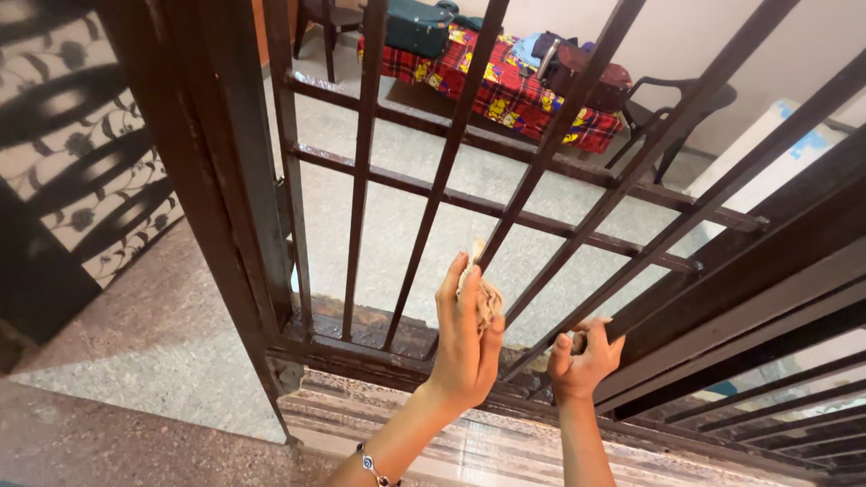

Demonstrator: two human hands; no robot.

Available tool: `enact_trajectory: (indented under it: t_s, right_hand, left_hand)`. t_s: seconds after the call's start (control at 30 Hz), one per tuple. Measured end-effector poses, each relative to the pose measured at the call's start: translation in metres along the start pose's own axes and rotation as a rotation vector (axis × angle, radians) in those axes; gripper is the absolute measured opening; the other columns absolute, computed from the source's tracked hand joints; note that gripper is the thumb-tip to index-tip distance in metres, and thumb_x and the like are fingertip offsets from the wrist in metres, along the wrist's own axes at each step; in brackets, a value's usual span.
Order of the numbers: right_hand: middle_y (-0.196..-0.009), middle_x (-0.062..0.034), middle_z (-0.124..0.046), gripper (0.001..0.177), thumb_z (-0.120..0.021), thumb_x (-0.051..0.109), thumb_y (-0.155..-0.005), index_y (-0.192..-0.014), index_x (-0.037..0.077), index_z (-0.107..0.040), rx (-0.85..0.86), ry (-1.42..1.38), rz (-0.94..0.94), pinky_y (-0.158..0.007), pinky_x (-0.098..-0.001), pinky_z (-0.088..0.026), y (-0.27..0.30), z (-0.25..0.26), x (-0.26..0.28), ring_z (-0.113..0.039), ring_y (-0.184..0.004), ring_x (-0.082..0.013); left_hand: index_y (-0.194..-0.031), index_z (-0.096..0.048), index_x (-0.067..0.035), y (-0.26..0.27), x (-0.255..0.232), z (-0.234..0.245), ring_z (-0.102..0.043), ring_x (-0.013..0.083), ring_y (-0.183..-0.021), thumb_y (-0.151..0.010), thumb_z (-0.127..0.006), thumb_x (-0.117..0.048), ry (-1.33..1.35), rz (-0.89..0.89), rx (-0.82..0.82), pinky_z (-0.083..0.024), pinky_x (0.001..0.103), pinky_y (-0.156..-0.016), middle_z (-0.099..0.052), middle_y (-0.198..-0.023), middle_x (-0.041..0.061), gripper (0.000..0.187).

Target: The person wipes the bars and frame of a metal gate with a cloth.

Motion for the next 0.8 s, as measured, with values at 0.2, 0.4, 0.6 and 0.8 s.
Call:
enact_trajectory:
  t_s: [0.2, 0.4, 0.6, 0.8]
  right_hand:
    - [-0.095, -0.0059, -0.047, 0.073, -0.056, 0.069, -0.096, -0.093, -0.004, -0.059, -0.020, -0.010, 0.028, -0.053, -0.0247, -0.033, -0.001, -0.002, -0.002, -0.039, -0.059, -0.0070]
    - [-0.095, -0.0052, -0.047, 0.074, -0.058, 0.067, -0.096, -0.099, -0.006, -0.059, -0.023, -0.069, 0.021, -0.052, -0.0233, -0.032, -0.001, -0.003, -0.002, -0.038, -0.058, -0.0060]
    - [-0.098, -0.0071, -0.046, 0.067, -0.058, 0.067, -0.095, -0.091, 0.000, -0.058, -0.009, -0.026, 0.027, -0.053, -0.0245, -0.031, 0.003, -0.003, -0.010, -0.037, -0.057, -0.0071]
    - [-0.127, -0.0196, -0.036, 0.071, -0.057, 0.066, -0.096, -0.125, 0.002, -0.056, -0.034, 0.186, 0.008, -0.087, -0.0388, -0.046, -0.001, 0.003, 0.014, -0.049, -0.092, -0.0215]
  left_hand:
    - [-0.154, -0.036, 0.008, -0.029, 0.044, -0.012, -0.062, 0.0219, -0.116, -0.109, -0.037, -0.047, 0.565, 0.254, 0.034, -0.050, 0.036, -0.103, -0.061, -0.128, 0.015, 0.071]
    - [-0.136, -0.057, 0.004, -0.006, 0.058, -0.001, -0.060, 0.0106, -0.088, -0.113, -0.039, -0.047, 0.620, 0.523, 0.130, -0.052, 0.028, -0.080, -0.065, -0.096, 0.006, 0.060]
    - [-0.133, -0.054, 0.002, -0.021, 0.039, 0.004, -0.064, 0.0140, -0.081, -0.108, -0.054, -0.027, 0.357, 0.379, 0.099, -0.053, 0.031, -0.070, -0.067, -0.099, 0.010, 0.038]
    - [-0.122, -0.052, 0.002, -0.042, 0.038, -0.007, -0.069, 0.0247, -0.078, -0.107, -0.059, -0.017, 0.197, 0.165, 0.071, -0.054, 0.036, -0.066, -0.063, -0.097, 0.017, 0.024]
Point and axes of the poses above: each hand's wrist, its own y-axis away from the middle knuckle, its own z-axis out of the back of the hand, x = y × z, the point moved 2 cm from there along -y, towards the middle knuckle
